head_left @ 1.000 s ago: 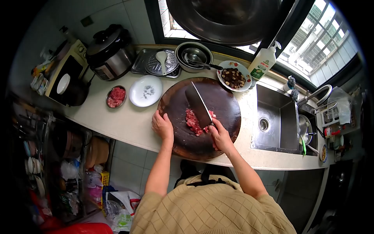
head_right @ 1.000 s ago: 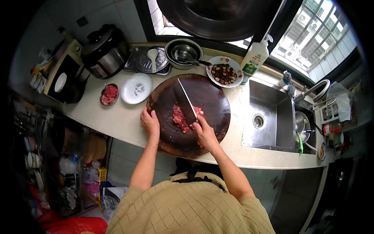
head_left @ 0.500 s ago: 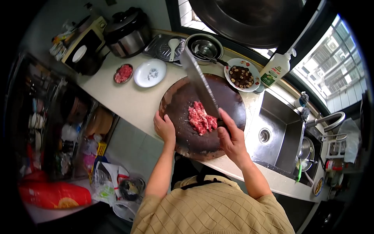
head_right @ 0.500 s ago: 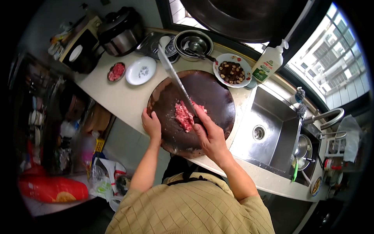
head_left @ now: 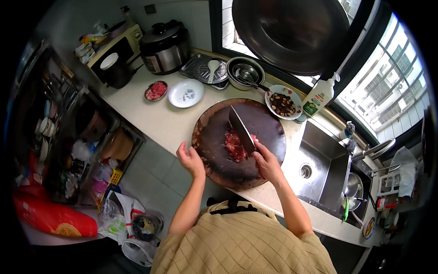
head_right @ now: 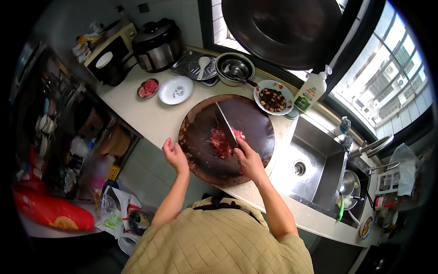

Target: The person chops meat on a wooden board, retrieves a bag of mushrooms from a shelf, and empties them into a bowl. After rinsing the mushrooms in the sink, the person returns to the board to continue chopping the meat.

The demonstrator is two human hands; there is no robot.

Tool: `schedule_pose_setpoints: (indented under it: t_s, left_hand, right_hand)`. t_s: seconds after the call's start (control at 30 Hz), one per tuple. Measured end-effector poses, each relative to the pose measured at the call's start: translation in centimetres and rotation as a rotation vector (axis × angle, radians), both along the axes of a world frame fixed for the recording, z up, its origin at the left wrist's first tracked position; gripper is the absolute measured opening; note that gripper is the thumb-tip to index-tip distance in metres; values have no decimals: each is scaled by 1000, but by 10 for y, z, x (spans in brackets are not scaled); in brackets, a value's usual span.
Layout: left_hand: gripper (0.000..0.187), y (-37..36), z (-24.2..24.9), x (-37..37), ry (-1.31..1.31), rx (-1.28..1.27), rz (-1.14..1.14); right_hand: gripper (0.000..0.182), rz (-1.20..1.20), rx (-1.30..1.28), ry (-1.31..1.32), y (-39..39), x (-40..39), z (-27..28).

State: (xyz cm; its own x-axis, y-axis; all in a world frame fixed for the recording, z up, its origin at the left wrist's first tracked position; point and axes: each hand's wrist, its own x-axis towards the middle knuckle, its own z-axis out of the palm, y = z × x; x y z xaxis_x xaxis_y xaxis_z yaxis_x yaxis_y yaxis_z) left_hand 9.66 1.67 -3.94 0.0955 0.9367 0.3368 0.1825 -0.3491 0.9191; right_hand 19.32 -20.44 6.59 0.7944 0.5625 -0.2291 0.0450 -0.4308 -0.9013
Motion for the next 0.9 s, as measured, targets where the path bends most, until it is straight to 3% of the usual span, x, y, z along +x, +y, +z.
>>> schedule_pose_setpoints:
  t_s: [0.1, 0.23, 0.3, 0.37, 0.4, 0.43, 0.5, 0.63, 0.67, 0.7, 0.8, 0.9]
  left_hand:
    - [26, -4, 32, -47, -49, -180, 67]
    - [21, 27, 7, -111, -141, -175, 222]
    - [20, 36, 2, -139, -145, -174, 299]
    - [20, 36, -6, -162, -125, -183, 358]
    - [19, 35, -11, -170, -148, -204, 383]
    - [19, 33, -15, -175, -164, -212, 401]
    - [19, 31, -19, -185, -184, -217, 422]
    - [18, 24, -18, -191, -205, -273, 435]
    - [17, 24, -18, -189, -198, -273, 430]
    - [17, 25, -17, -188, -190, -271, 421]
    - [19, 27, -24, -180, -161, -252, 370]
    - [19, 22, -19, -170, -197, -219, 336]
  right_hand:
    - [45, 71, 16, -271, 5, -18, 44]
    - [46, 118, 135, -435, 10, -36, 51]
    - [47, 153, -16, -398, 13, -40, 34]
    - [46, 206, -363, -291, 13, -36, 14]
    - [45, 173, -321, -319, 15, -33, 12]
    - [43, 83, -202, 79, 14, -25, 18]
    - [43, 132, -126, -138, 10, -25, 34]
    - [47, 83, 46, -199, 8, -41, 62]
    - [48, 96, 116, -303, 9, -39, 44]
    - [48, 57, 20, -169, 14, -42, 35]
    - [44, 92, -95, -328, 40, -35, -19]
    - [45, 1, 86, 120, 32, -23, -5]
